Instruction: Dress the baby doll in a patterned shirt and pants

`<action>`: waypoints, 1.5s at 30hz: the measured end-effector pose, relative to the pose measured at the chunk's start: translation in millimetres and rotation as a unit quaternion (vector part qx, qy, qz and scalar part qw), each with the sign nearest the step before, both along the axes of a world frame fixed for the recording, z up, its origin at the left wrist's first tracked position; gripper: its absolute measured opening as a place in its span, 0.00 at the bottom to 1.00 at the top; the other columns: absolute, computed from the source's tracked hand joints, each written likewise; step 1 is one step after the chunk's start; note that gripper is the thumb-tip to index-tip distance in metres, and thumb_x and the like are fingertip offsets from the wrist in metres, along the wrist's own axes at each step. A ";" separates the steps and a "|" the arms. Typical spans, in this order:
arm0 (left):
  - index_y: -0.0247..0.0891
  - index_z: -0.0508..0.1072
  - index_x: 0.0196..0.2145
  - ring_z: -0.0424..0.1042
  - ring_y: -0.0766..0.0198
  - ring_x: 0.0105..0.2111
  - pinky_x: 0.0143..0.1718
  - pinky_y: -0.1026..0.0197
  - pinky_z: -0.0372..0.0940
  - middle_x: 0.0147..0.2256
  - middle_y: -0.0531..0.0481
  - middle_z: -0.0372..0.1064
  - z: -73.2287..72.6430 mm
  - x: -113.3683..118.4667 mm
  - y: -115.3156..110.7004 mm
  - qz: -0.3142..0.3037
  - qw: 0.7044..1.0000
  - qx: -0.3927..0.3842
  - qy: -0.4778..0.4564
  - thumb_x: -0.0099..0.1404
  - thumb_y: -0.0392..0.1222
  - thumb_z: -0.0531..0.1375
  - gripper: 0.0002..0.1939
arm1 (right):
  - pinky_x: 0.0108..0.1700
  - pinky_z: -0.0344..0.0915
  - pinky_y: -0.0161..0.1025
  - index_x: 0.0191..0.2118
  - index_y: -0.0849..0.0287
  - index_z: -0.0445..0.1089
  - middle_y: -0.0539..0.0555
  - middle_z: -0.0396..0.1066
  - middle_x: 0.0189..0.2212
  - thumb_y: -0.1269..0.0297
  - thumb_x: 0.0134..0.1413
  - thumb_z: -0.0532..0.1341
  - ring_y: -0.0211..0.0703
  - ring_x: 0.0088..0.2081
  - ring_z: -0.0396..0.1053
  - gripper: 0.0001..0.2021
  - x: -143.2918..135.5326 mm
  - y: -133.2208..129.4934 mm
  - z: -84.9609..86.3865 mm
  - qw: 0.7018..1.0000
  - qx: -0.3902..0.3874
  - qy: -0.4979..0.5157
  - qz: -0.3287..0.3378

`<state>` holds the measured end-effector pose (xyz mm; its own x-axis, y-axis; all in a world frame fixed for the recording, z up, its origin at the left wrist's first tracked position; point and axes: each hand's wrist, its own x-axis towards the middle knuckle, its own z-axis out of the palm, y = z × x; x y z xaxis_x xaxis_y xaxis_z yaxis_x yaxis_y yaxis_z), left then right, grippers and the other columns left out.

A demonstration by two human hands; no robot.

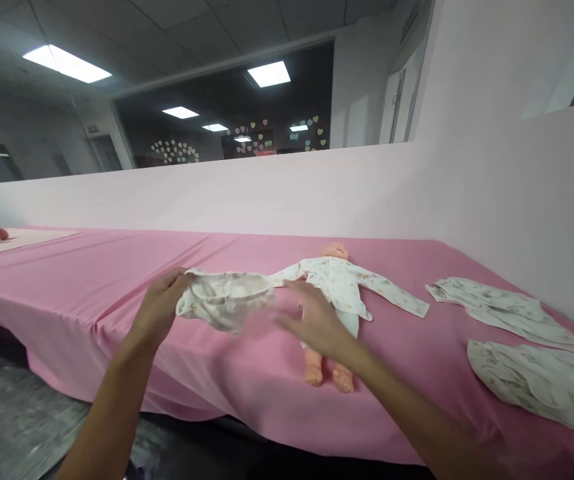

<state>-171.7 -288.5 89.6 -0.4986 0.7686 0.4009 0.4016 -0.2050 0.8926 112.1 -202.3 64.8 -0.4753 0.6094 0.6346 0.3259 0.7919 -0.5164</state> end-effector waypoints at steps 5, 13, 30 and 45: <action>0.38 0.71 0.30 0.66 0.64 0.27 0.26 0.66 0.60 0.27 0.52 0.69 42.0 70.1 -12.5 -0.028 0.987 -0.008 0.157 0.59 0.42 0.54 0.08 | 0.40 0.60 0.41 0.28 0.57 0.61 0.52 0.67 0.31 0.70 0.52 0.58 0.45 0.36 0.64 0.05 -19.0 -45.9 28.6 0.999 -0.001 -0.034 0.008; 0.37 0.69 0.24 0.66 0.65 0.27 0.29 0.65 0.62 0.25 0.52 0.66 70.8 81.8 -18.0 -0.197 0.976 0.089 0.002 0.59 0.39 0.55 0.07 | 0.23 0.51 0.35 0.27 0.56 0.60 0.45 0.56 0.19 0.47 0.60 0.54 0.35 0.21 0.57 0.18 50.6 -68.2 59.8 0.958 -0.285 0.018 0.003; 0.38 0.61 0.24 0.61 0.66 0.28 0.28 0.62 0.55 0.27 0.53 0.63 74.4 170.0 -48.2 -0.089 0.911 0.075 0.395 0.63 0.35 0.53 0.10 | 0.30 0.62 0.34 0.31 0.57 0.64 0.48 0.68 0.28 0.69 0.62 0.52 0.36 0.28 0.65 0.09 44.8 -127.9 74.0 0.993 -0.107 -0.040 0.037; 0.38 0.65 0.35 0.65 0.60 0.31 0.35 0.57 0.60 0.29 0.49 0.68 18.7 216.9 -26.0 0.000 0.924 0.229 0.307 0.72 0.37 0.48 0.09 | 0.21 0.54 0.32 0.25 0.56 0.61 0.43 0.53 0.16 0.55 0.53 0.60 0.32 0.18 0.51 0.13 38.4 -71.1 53.3 0.899 -0.421 0.082 0.086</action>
